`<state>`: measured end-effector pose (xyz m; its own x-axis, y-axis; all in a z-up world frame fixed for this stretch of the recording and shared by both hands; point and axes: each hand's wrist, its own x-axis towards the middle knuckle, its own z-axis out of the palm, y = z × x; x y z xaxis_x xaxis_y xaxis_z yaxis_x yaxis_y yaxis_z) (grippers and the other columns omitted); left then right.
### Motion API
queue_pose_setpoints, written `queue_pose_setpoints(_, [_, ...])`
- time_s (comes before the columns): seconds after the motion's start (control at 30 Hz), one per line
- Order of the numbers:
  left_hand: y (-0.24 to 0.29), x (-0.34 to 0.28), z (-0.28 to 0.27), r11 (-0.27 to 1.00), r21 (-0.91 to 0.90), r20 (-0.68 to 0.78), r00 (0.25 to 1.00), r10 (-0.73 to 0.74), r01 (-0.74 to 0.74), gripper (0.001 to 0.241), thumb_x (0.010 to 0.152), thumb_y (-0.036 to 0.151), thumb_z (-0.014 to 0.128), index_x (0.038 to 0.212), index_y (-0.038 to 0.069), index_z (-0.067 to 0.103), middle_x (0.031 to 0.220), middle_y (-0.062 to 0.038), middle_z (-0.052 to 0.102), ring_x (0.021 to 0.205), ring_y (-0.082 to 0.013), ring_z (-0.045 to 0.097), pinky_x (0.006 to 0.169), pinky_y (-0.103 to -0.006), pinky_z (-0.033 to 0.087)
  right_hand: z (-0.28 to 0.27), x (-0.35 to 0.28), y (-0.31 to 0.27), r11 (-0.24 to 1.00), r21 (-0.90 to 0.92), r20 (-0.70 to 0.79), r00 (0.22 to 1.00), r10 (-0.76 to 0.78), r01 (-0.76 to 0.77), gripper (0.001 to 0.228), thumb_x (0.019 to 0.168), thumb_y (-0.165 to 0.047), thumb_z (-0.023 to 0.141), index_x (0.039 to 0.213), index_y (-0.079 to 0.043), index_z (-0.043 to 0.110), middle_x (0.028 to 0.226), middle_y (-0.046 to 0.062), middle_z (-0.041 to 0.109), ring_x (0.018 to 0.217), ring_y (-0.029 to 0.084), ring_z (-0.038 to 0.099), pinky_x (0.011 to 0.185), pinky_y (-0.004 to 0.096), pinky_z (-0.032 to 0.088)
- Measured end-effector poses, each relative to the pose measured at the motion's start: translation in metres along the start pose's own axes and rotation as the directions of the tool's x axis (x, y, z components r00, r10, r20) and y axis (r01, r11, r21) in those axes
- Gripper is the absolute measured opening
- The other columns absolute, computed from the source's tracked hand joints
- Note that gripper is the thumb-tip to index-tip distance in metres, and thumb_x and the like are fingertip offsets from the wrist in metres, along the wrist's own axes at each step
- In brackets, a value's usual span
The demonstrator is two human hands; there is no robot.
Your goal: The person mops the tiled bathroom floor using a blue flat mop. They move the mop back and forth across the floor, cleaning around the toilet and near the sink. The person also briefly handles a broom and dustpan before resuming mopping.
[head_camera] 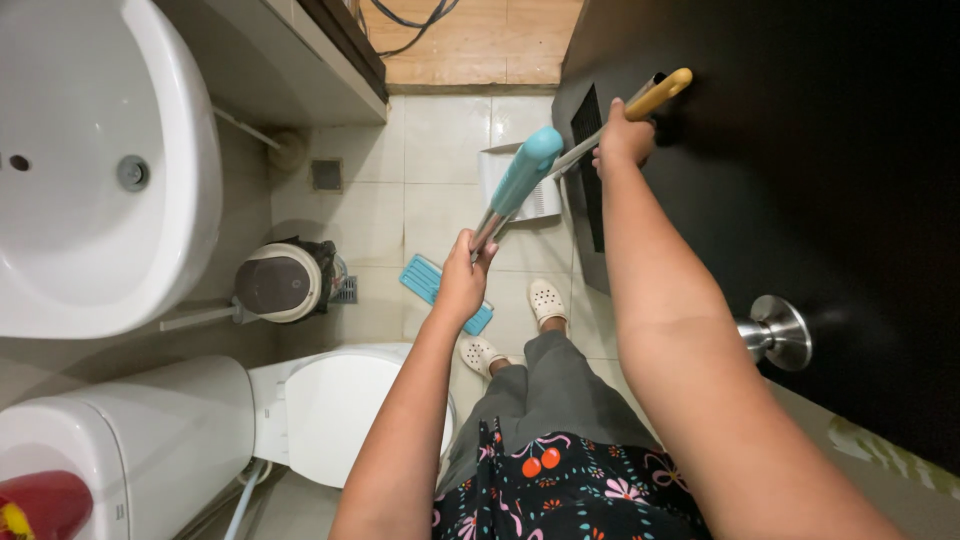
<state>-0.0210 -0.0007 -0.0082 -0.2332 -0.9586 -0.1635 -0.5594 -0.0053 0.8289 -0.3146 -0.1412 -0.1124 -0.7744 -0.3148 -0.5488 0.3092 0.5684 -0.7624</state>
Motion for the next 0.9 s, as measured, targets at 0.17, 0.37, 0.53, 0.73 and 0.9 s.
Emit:
queue_pose_setpoints(0.17, [-0.002, -0.002, 0.0, 1.0, 0.016, -0.016, 1.0, 0.002, -0.002, 0.025, 0.103, 0.025, 0.062, 0.107, 0.005, 0.048, 0.095, -0.022, 0.064, 0.083, -0.0383, 0.058, 0.077, -0.0435, 0.05, 0.026, 0.026, 0.015, 0.988, 0.157, -0.149, 0.989, 0.025, -0.002, 0.054, 0.079, -0.04, 0.081, 0.116, -0.004, 0.066, 0.096, 0.016, 0.075, 0.077, 0.03, 0.072, 0.068, 0.043, 0.057])
queue_pose_setpoints(0.37, [-0.008, 0.0, -0.001, 1.0, -0.005, -0.045, 0.999, 0.016, -0.016, 0.026, 0.103, 0.025, 0.062, 0.107, 0.004, 0.047, 0.097, -0.021, 0.064, 0.085, -0.0382, 0.059, 0.079, -0.0435, 0.05, 0.071, 0.08, 0.031, 0.82, 0.563, -0.161, 0.96, 0.229, -0.102, 0.066, 0.068, -0.025, 0.091, 0.121, 0.004, 0.065, 0.12, 0.017, 0.073, 0.104, 0.03, 0.073, 0.092, 0.04, 0.057])
queue_pose_setpoints(0.53, [-0.008, -0.001, -0.011, 0.999, -0.038, -0.079, 0.996, 0.034, -0.037, 0.025, 0.103, 0.024, 0.062, 0.107, 0.004, 0.048, 0.098, -0.022, 0.064, 0.089, -0.0379, 0.06, 0.081, -0.0432, 0.05, 0.07, 0.058, 0.014, 0.786, 0.565, -0.168, 0.898, 0.406, -0.25, 0.073, 0.069, -0.031, 0.095, 0.122, 0.009, 0.066, 0.124, 0.019, 0.07, 0.104, 0.031, 0.071, 0.092, 0.041, 0.058])
queue_pose_setpoints(0.73, [-0.022, 0.0, -0.022, 0.997, -0.082, -0.146, 0.989, -0.015, 0.003, 0.027, 0.104, 0.025, 0.06, 0.109, 0.003, 0.046, 0.096, -0.022, 0.062, 0.086, -0.0373, 0.059, 0.08, -0.0411, 0.051, 0.091, 0.072, 0.055, 0.831, 0.527, -0.449, 0.888, 0.095, 0.178, 0.065, 0.075, -0.025, 0.08, 0.131, 0.001, 0.058, 0.127, 0.019, 0.068, 0.105, 0.032, 0.071, 0.091, 0.038, 0.057])
queue_pose_setpoints(0.9, [-0.017, 0.0, -0.045, 0.976, -0.088, -0.195, 0.958, -0.212, 0.198, 0.026, 0.105, 0.027, 0.059, 0.113, 0.005, 0.049, 0.089, -0.024, 0.059, 0.08, -0.0342, 0.056, 0.073, -0.0406, 0.049, 0.087, 0.044, 0.073, 0.81, 0.329, -0.131, 0.873, -0.469, 0.485, 0.041, 0.082, -0.021, 0.079, 0.114, 0.0, 0.064, 0.109, 0.013, 0.075, 0.102, 0.025, 0.074, 0.092, 0.036, 0.055])
